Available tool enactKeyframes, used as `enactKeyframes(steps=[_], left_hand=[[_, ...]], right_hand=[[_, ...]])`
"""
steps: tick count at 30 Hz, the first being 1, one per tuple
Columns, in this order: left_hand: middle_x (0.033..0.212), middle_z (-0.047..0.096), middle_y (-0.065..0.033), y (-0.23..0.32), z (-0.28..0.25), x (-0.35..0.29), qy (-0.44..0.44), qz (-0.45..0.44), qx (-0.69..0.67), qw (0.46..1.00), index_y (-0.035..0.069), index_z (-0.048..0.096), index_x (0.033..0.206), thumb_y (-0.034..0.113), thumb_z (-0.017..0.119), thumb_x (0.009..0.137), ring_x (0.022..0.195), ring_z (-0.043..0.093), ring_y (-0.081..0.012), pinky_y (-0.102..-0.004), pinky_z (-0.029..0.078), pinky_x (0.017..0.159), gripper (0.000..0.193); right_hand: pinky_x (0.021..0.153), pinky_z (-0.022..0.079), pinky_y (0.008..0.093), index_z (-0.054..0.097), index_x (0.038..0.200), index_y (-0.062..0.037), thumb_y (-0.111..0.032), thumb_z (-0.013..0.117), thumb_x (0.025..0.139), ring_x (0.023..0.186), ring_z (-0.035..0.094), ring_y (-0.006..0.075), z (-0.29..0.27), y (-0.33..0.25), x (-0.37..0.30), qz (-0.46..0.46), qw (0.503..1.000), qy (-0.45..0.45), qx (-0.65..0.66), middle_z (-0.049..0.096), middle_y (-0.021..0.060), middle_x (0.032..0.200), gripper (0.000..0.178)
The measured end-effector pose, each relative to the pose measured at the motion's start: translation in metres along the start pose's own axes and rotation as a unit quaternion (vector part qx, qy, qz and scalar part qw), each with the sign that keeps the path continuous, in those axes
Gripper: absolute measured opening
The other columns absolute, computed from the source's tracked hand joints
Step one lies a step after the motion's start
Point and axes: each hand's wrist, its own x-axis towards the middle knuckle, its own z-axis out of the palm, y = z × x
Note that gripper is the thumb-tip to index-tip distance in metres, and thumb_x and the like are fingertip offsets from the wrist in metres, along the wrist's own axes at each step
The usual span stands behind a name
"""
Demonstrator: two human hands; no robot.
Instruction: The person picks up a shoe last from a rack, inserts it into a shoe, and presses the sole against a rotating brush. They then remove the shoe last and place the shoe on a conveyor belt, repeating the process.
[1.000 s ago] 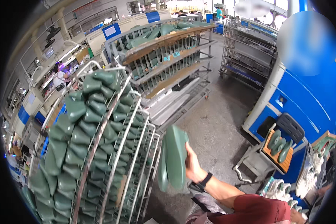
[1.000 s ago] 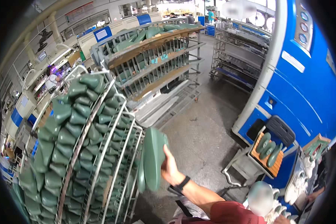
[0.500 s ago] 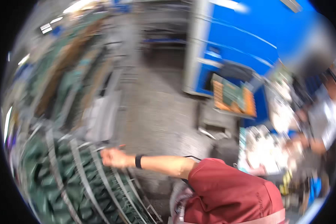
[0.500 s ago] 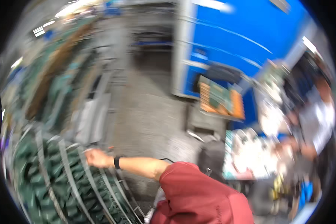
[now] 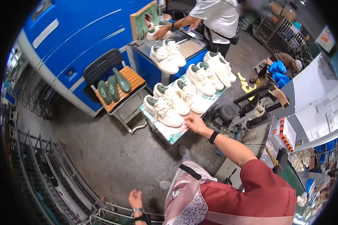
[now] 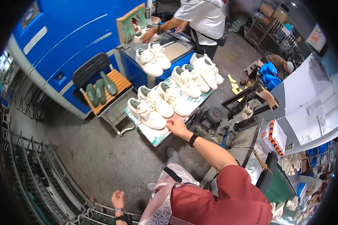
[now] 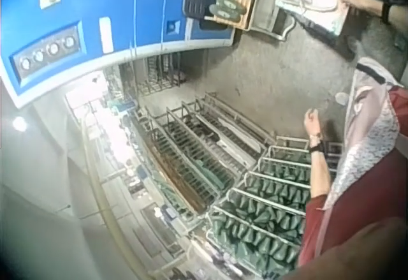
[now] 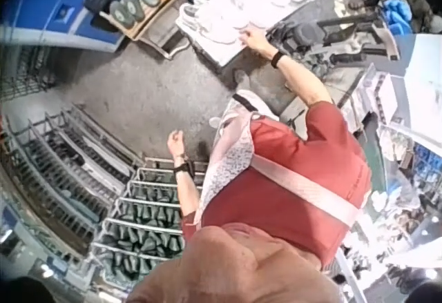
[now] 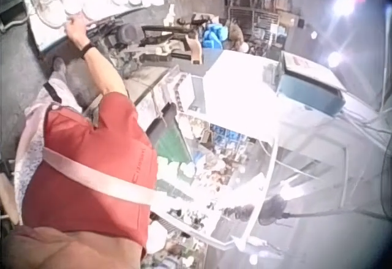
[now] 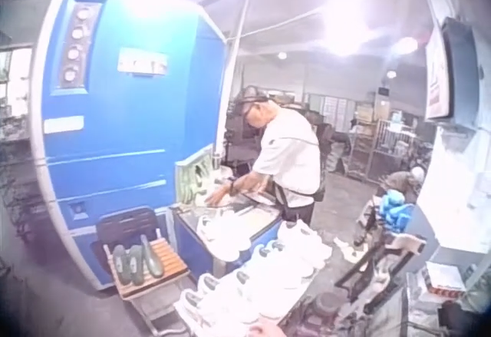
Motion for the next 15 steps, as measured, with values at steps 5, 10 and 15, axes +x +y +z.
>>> enactKeyframes(steps=[5, 10, 15], left_hand=[[0.1, 0.071, -0.0115, 0.173, 0.114, 0.058, -0.044, 0.124, 0.066, 0.989, -0.001, 0.051, 0.135, 0.014, 0.077, 0.084, 0.085, 0.068, -0.0186, -0.0337, 0.055, 0.08, 0.06], [0.108, 0.069, -0.0142, 0.321, 0.24, 0.108, -0.024, 0.18, 0.05, 0.982, 0.005, 0.031, 0.152, 0.018, 0.078, 0.083, 0.083, 0.07, -0.0232, -0.0388, 0.056, 0.077, 0.085], [0.077, 0.07, -0.0074, 0.384, 0.301, 0.151, -0.046, 0.153, 0.093, 0.983, 0.007, 0.043, 0.146, 0.016, 0.077, 0.081, 0.068, 0.068, -0.0209, -0.0361, 0.054, 0.065, 0.074]], right_hand=[[0.071, 0.054, 0.0317, 0.067, 0.116, 0.0005, -0.023, 0.067, 0.087, 0.073, 0.07, 0.0181, -0.058, -0.01, 0.099, -0.007, 0.998, 0.034, 0.052, 0.072, 0.0107, 0.08, 0.037], [0.071, 0.054, 0.0338, 0.064, 0.118, 0.0032, -0.031, 0.066, 0.089, 0.074, 0.071, 0.022, -0.074, -0.062, 0.135, -0.021, 0.998, -0.037, 0.05, 0.072, 0.0129, 0.078, 0.046], [0.073, 0.055, 0.039, 0.061, 0.115, 0.0072, -0.061, 0.049, 0.092, 0.078, 0.072, 0.0298, -0.024, -0.093, 0.197, 0.028, 0.975, -0.139, -0.174, 0.071, 0.0158, 0.074, 0.073]])
